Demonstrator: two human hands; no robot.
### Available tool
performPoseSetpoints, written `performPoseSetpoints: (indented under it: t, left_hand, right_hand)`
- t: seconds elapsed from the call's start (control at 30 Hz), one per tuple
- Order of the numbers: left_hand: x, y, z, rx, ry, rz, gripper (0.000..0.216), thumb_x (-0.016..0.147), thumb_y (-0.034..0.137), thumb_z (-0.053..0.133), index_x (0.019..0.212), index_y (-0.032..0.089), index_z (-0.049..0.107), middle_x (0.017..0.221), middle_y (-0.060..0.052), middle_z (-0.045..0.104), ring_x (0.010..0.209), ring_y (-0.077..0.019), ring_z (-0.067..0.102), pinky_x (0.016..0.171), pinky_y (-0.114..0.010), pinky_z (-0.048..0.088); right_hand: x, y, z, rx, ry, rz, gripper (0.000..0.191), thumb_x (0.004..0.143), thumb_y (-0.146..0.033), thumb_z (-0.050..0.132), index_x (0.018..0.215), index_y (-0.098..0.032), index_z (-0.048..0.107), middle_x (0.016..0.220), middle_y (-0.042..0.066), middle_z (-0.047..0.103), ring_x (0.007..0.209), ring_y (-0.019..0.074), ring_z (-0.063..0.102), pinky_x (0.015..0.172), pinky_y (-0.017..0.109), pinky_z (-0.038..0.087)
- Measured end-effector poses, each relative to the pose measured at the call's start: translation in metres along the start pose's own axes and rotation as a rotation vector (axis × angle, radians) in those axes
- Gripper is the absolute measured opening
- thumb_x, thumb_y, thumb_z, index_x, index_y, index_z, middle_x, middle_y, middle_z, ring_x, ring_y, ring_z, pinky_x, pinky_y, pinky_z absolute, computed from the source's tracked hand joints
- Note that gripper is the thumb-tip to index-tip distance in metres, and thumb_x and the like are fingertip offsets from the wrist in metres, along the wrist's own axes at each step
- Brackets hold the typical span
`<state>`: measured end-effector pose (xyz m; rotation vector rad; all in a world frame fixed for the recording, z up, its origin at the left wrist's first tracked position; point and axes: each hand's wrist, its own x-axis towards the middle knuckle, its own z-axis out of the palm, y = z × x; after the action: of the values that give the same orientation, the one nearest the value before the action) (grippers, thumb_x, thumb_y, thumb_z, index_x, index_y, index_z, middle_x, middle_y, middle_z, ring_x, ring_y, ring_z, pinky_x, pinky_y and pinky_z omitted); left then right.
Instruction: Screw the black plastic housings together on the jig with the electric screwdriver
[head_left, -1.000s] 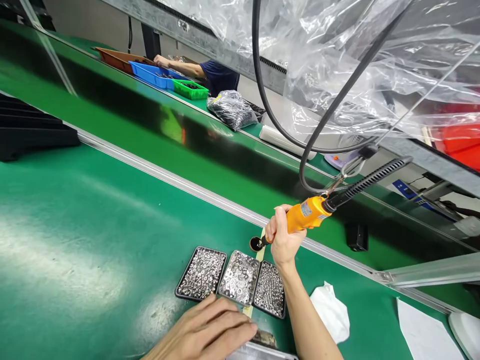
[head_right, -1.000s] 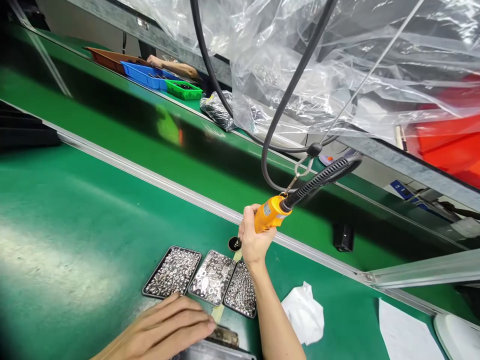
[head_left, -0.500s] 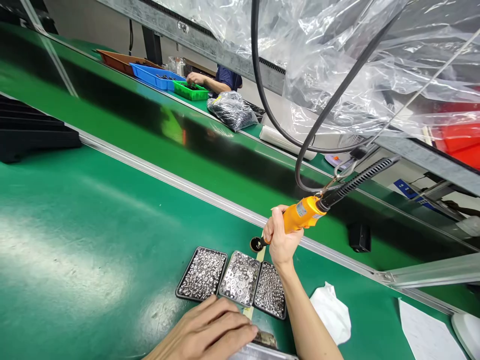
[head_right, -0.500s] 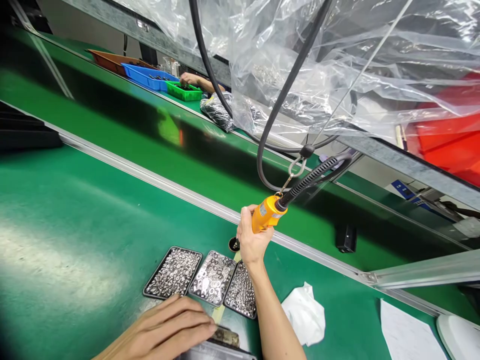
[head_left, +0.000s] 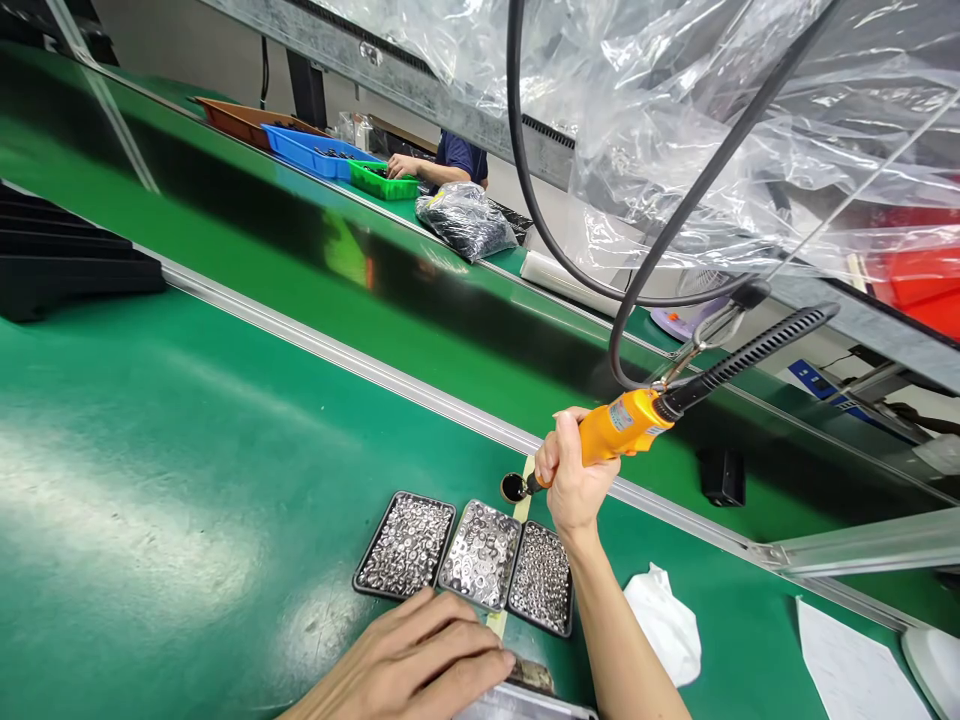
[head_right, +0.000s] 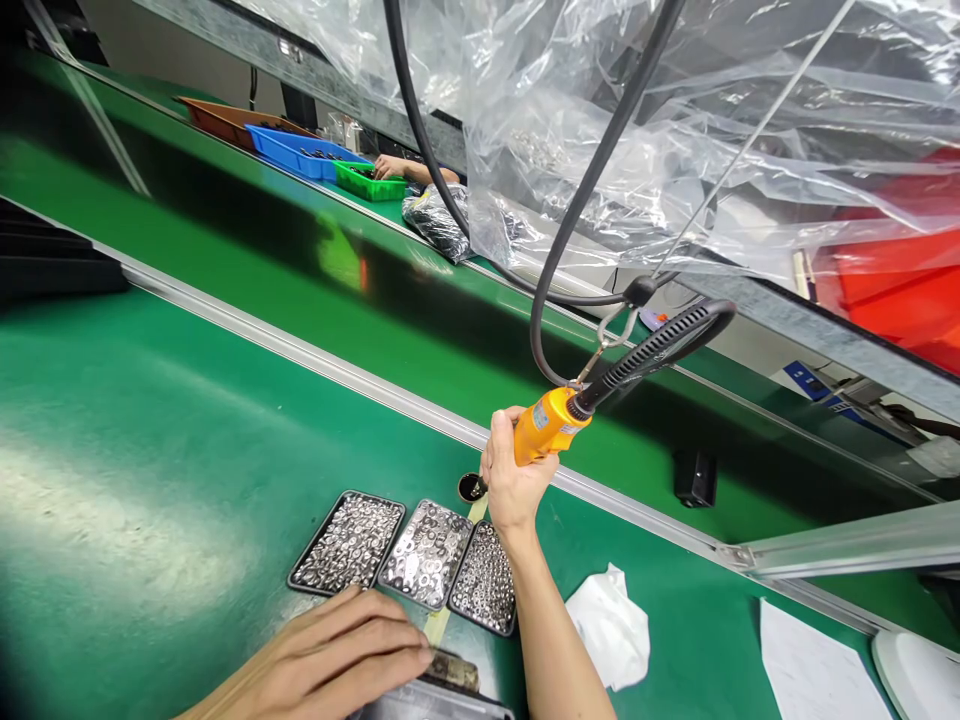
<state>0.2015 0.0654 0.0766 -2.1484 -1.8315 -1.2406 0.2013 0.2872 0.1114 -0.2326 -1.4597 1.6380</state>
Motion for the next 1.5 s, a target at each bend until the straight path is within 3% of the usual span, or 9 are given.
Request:
performPoseSetpoints:
  t: [0.33,0.57,0.87,1.03,1.23,1.43,1.5]
  left_hand:
    - [-0.003,0.000,0.003,-0.083,-0.070,-0.056,0.051,0.110,0.051,0.027,0.136,0.018,0.056,0.118,-0.008,0.070,0.101,-0.0240,0.063,0.091,-0.038,0.057]
    - [-0.004,0.001,0.000,-0.032,-0.064,-0.038,0.052,0.110,0.053,0.024,0.133,0.018,0.057,0.118,-0.007,0.070,0.102,-0.0229,0.063,0.088,-0.034,0.057]
    - [-0.005,-0.001,0.007,-0.079,-0.036,-0.051,0.052,0.108,0.055,0.031,0.138,0.020,0.055,0.117,-0.010,0.071,0.101,-0.0262,0.064,0.088,-0.039,0.058]
    - [-0.007,0.000,0.006,-0.085,-0.034,-0.057,0.046,0.106,0.052,0.044,0.140,0.021,0.054,0.117,-0.010,0.071,0.100,-0.0254,0.064,0.091,-0.038,0.057]
    - [-0.004,0.004,0.002,-0.040,0.013,-0.027,0.055,0.103,0.062,0.046,0.137,0.021,0.054,0.115,-0.008,0.072,0.096,-0.0251,0.065,0.077,-0.035,0.058]
    - [-0.010,0.013,0.001,-0.081,-0.037,-0.124,0.063,0.094,0.056,0.068,0.140,0.017,0.052,0.126,-0.013,0.067,0.115,-0.0303,0.061,0.103,-0.050,0.053]
    - [-0.012,0.014,0.002,-0.122,-0.062,-0.142,0.065,0.091,0.055,0.072,0.140,0.016,0.052,0.127,-0.014,0.066,0.116,-0.0316,0.060,0.104,-0.053,0.051]
  right_hand:
    - [-0.002,-0.003,0.000,-0.030,-0.005,0.033,0.029,0.090,-0.042,0.074,0.090,-0.020,0.055,0.051,-0.012,0.039,0.035,0.0047,0.035,0.033,0.017,0.033]
    - [-0.002,-0.003,-0.002,-0.044,-0.006,0.042,0.030,0.089,-0.043,0.075,0.090,-0.020,0.055,0.050,-0.012,0.040,0.034,0.0047,0.035,0.032,0.017,0.033]
    - [-0.006,-0.002,-0.005,-0.040,-0.010,0.039,0.031,0.090,-0.044,0.074,0.091,-0.020,0.054,0.050,-0.012,0.041,0.035,0.0047,0.036,0.033,0.016,0.034]
    - [-0.005,-0.006,-0.003,-0.028,-0.010,0.032,0.028,0.090,-0.040,0.074,0.091,-0.020,0.055,0.051,-0.011,0.042,0.035,0.0048,0.037,0.033,0.017,0.034]
    - [-0.012,-0.050,0.000,-0.017,-0.004,0.010,0.021,0.096,-0.037,0.068,0.094,-0.021,0.055,0.050,-0.012,0.039,0.036,0.0042,0.035,0.036,0.016,0.034]
    - [-0.047,-0.115,-0.002,0.021,-0.064,0.076,0.014,0.102,-0.036,0.056,0.098,-0.023,0.057,0.052,-0.012,0.036,0.036,0.0040,0.026,0.035,0.015,0.034]
    - [-0.064,-0.128,-0.003,0.036,-0.094,0.112,0.016,0.104,-0.037,0.052,0.099,-0.023,0.058,0.052,-0.011,0.035,0.036,0.0040,0.023,0.036,0.015,0.035]
